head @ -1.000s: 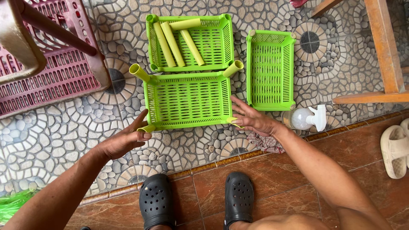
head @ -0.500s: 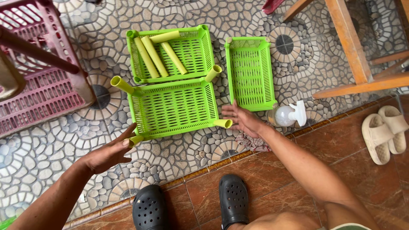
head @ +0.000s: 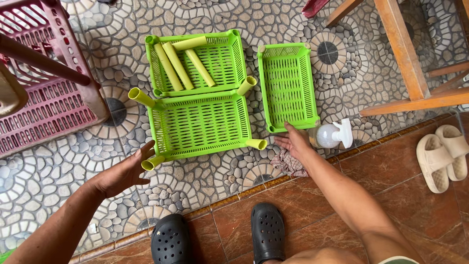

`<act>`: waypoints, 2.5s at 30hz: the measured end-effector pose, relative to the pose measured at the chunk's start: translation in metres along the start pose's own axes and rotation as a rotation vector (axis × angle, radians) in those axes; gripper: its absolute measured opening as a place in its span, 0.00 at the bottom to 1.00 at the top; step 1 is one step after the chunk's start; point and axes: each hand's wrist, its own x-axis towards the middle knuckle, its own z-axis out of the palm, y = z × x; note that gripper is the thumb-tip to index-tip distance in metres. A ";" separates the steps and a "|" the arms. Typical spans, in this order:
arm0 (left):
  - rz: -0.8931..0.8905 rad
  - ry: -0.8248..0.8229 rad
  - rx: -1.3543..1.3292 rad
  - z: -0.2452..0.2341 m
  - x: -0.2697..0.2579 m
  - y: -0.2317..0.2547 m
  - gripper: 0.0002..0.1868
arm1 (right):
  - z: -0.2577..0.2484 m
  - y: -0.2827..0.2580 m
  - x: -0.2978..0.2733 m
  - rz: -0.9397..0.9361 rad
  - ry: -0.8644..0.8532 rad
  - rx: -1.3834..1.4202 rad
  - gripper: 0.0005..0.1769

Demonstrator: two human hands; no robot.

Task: The person assembles a green plastic basket by inserting yellow cylindrical legs into the basket base and stacking multiple basket sections together. The person handles the basket parts and legs by hand, aligning and pressing them into place to form a multi-tiered storage unit.

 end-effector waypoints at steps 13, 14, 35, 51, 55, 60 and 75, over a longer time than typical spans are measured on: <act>-0.104 0.279 0.063 -0.003 0.020 0.009 0.36 | 0.029 -0.047 -0.003 -0.078 -0.075 -0.663 0.22; -0.088 0.305 0.054 -0.009 0.025 0.008 0.33 | 0.036 -0.051 -0.005 -0.132 -0.104 -0.739 0.18; 0.064 0.590 0.373 -0.111 0.205 0.137 0.24 | 0.362 -0.180 0.042 -1.250 -0.308 -1.525 0.36; 0.171 0.506 0.175 -0.105 0.220 0.116 0.16 | 0.387 -0.128 0.059 -0.598 -0.117 -1.510 0.70; 0.178 0.467 0.156 -0.102 0.217 0.121 0.16 | 0.384 -0.114 0.053 -0.726 -0.060 -1.511 0.65; 0.211 0.563 0.234 -0.099 0.208 0.142 0.16 | 0.381 -0.140 0.031 -0.903 0.011 -1.367 0.33; 1.343 1.574 1.757 -0.076 0.060 0.254 0.23 | 0.083 -0.268 0.039 -0.970 0.236 -0.809 0.34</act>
